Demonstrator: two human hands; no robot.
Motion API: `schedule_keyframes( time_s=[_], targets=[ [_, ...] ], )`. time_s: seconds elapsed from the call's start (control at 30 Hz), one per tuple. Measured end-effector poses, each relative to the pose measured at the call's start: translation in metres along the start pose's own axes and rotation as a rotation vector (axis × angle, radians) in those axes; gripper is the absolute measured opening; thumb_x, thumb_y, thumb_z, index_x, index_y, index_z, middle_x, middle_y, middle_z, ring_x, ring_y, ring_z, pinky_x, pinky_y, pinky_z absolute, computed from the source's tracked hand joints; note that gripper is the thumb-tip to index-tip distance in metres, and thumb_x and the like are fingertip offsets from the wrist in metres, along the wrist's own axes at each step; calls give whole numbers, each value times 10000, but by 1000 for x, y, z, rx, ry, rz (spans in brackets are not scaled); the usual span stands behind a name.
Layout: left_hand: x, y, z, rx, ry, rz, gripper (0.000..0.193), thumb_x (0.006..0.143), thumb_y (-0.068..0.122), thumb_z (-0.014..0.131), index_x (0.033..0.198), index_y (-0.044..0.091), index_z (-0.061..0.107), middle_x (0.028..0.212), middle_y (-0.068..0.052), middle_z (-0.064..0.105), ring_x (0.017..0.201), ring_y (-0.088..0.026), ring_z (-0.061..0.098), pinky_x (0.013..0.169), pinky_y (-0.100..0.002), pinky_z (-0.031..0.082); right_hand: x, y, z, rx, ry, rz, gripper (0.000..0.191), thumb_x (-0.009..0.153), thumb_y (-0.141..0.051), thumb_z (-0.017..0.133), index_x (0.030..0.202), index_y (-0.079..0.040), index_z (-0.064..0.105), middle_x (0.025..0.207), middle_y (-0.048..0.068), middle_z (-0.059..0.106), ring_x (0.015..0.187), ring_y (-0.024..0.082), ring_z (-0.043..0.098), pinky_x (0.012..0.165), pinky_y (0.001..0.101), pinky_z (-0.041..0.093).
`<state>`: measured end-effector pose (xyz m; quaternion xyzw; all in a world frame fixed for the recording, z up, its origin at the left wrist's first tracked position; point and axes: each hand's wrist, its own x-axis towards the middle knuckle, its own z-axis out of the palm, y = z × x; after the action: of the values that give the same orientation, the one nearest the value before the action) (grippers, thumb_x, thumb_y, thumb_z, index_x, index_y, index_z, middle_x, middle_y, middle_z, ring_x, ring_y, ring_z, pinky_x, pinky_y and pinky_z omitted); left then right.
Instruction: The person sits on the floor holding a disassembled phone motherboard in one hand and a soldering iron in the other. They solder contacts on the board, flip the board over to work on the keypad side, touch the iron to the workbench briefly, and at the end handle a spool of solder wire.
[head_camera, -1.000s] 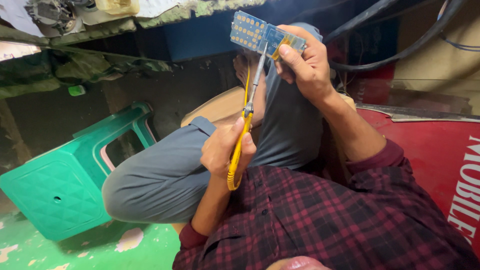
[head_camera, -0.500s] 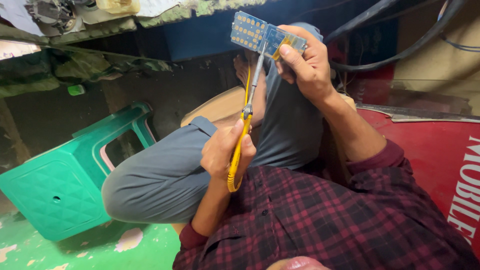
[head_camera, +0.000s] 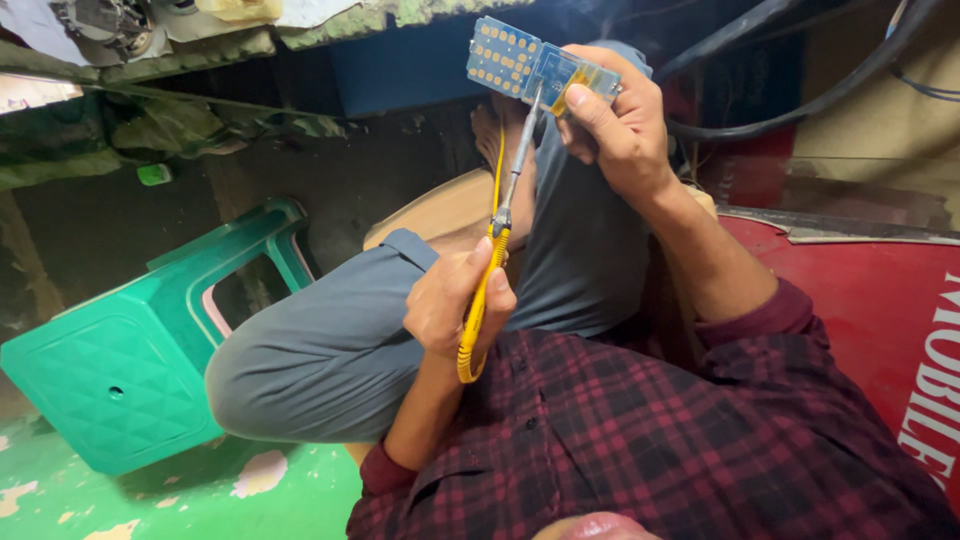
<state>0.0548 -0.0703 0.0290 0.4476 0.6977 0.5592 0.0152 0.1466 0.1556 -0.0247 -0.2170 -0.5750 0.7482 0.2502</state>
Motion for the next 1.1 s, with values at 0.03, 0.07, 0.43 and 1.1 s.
schedule_keyframes(
  time_s=[0.03,0.07,0.43,1.1],
  targets=[
    [0,0,0,-9,1,1,276,950,-1,685,1223,-19,651,871,-135,713,774,-243,720,737,-318,585,0,0,0,-5,1,2,326,1132,-147,579,1405,30,559,839,79,623,571,83,501,547,230,393],
    [0,0,-1,-18,2,1,278,961,1,678,1236,-18,643,896,-141,721,797,-249,728,756,-321,591,0,-1,0,-9,2,4,327,1132,-148,578,1405,31,557,838,79,624,576,85,508,562,239,398],
    [-1,-1,-1,16,1,14,272,934,-3,695,1202,-27,660,860,-132,708,763,-249,717,729,-324,585,1,-1,2,27,-20,-22,315,1133,-140,575,1393,38,567,875,85,628,573,86,498,514,219,389],
    [-2,0,1,60,6,24,274,926,13,702,1196,-19,667,860,-130,708,752,-255,718,718,-327,585,1,-3,3,15,-28,-28,310,1133,-125,559,1394,42,569,833,78,619,572,81,493,515,215,384]
  ],
)
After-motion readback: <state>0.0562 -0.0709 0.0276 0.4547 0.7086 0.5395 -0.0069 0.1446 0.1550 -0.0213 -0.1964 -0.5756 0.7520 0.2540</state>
